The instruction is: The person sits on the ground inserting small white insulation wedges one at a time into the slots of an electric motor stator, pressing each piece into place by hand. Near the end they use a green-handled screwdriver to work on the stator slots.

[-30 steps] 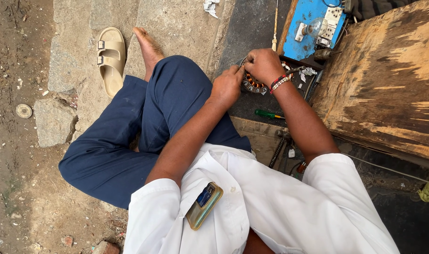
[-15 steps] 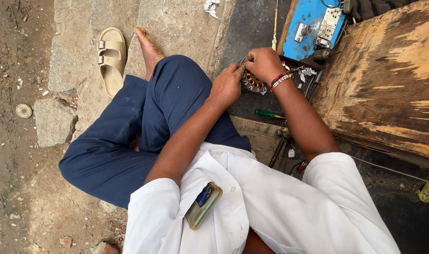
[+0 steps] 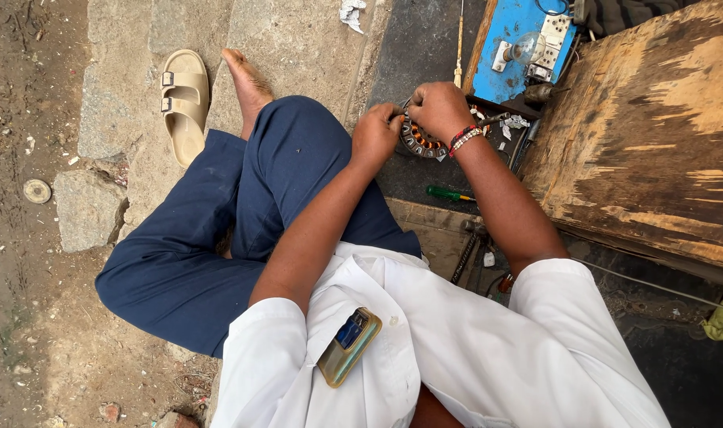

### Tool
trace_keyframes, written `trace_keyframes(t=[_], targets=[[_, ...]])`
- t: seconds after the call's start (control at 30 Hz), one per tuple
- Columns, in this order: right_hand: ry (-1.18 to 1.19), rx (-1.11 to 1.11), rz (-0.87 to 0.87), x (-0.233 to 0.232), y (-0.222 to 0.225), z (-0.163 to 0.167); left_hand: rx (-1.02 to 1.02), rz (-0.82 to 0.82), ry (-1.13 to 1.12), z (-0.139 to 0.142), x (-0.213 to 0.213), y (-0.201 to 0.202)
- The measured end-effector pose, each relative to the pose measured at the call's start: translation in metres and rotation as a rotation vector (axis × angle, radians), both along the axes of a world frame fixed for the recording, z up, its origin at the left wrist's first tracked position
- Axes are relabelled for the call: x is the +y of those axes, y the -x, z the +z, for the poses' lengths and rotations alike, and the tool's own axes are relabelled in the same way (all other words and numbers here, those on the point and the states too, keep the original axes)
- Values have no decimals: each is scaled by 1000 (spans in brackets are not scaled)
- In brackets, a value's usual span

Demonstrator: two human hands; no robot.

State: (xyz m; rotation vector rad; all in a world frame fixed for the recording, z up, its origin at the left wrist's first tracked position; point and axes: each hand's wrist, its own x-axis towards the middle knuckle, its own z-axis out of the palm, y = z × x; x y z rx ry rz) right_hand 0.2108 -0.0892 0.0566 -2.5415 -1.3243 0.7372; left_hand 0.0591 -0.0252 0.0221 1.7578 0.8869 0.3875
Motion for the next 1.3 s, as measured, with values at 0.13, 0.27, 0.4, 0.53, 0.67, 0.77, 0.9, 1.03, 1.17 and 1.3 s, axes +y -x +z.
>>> trace_keyframes(t=[0.13,0.27,0.4,0.53,0.67,0.77,0.9,1.03,1.17,1.3], targets=[[-9,30,-12,-1,-2,-2,16,-23,-8,1,8,-5],[-10,33,12,0,-4,-3,117,-123,-117,2,20,-14],[29,53,-10,1,-5,-1,245,-229,-283,5,23,-23],[62,67,-28,2,-4,2,355,-247,-282,8,24,-33],[57,51,-28,4,-3,1,417,-195,-160,14,29,-41],[32,24,20,5,-2,0,472,-179,0,19,36,-42],[-38,7,93,5,-2,1,467,-149,70,19,36,-40],[-63,-17,108,4,-1,0,155,-73,465,5,29,-22],[-72,-43,132,3,0,-1,-8,15,499,-2,18,-15],[-104,-86,143,0,0,-3,-9,19,145,2,4,-6]])
